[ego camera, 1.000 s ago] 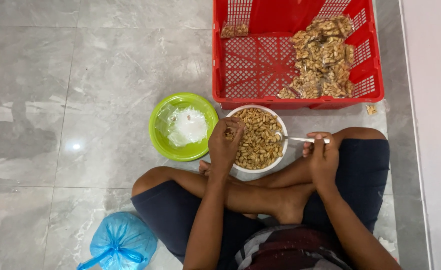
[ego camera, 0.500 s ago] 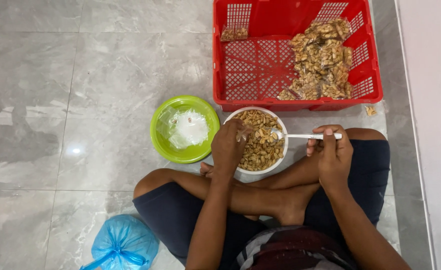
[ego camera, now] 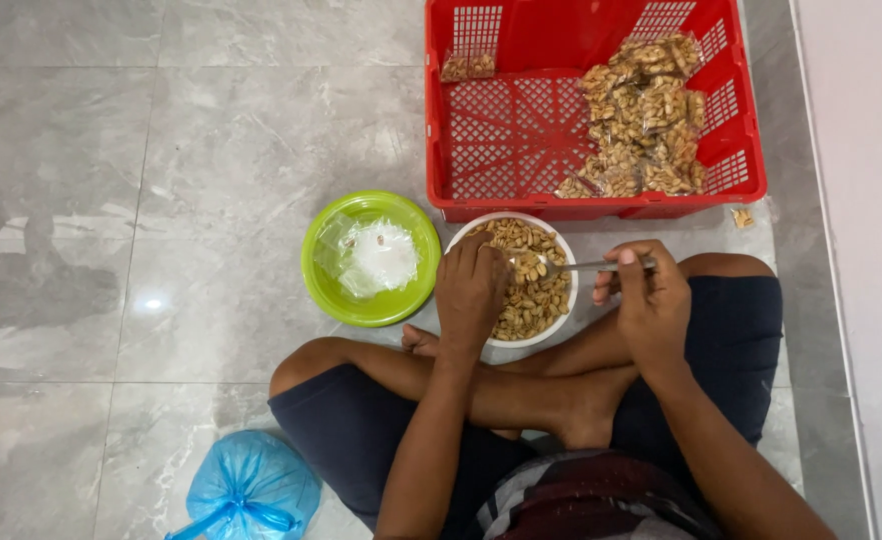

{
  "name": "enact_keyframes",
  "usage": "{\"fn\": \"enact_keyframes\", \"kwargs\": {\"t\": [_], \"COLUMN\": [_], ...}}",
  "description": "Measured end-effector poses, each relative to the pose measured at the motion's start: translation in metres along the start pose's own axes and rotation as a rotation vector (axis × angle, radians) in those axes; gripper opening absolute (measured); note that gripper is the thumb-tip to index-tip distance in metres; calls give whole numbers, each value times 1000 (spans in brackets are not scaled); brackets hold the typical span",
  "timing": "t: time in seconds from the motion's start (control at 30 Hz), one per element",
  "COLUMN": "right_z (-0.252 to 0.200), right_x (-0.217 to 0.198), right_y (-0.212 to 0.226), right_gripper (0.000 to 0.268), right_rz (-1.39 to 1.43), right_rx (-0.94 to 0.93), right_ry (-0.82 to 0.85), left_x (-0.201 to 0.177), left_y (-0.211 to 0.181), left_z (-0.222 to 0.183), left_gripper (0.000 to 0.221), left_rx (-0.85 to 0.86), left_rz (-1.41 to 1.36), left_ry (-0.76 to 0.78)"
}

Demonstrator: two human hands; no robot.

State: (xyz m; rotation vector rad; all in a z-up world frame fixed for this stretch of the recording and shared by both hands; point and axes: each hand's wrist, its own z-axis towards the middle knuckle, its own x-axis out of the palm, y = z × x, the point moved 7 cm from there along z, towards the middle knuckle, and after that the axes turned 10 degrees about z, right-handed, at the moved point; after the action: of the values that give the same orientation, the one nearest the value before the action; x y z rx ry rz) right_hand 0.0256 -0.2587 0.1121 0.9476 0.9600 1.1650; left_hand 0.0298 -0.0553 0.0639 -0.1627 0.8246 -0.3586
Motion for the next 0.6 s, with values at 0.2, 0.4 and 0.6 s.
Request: {"fn": "enact_keyframes", "kwargs": {"t": [0.2, 0.4, 0.6], "right_z": [7, 19, 25], "right_x": [12, 13, 20], "right_y": [8, 32, 61], "right_gripper": [23, 23, 20], "right_rz": [-53, -138, -252], "right_rx": [-48, -159, -256], "right_ry": [58, 148, 312], "left_x": [-7, 15, 48], "left_y": [0, 7, 10], "left_z": [2, -4, -26], "left_gripper": [28, 52, 76], "left_rx": [-116, -387, -547], "left_rz": [-387, -869, -1313], "left_ry": [83, 381, 419]}}
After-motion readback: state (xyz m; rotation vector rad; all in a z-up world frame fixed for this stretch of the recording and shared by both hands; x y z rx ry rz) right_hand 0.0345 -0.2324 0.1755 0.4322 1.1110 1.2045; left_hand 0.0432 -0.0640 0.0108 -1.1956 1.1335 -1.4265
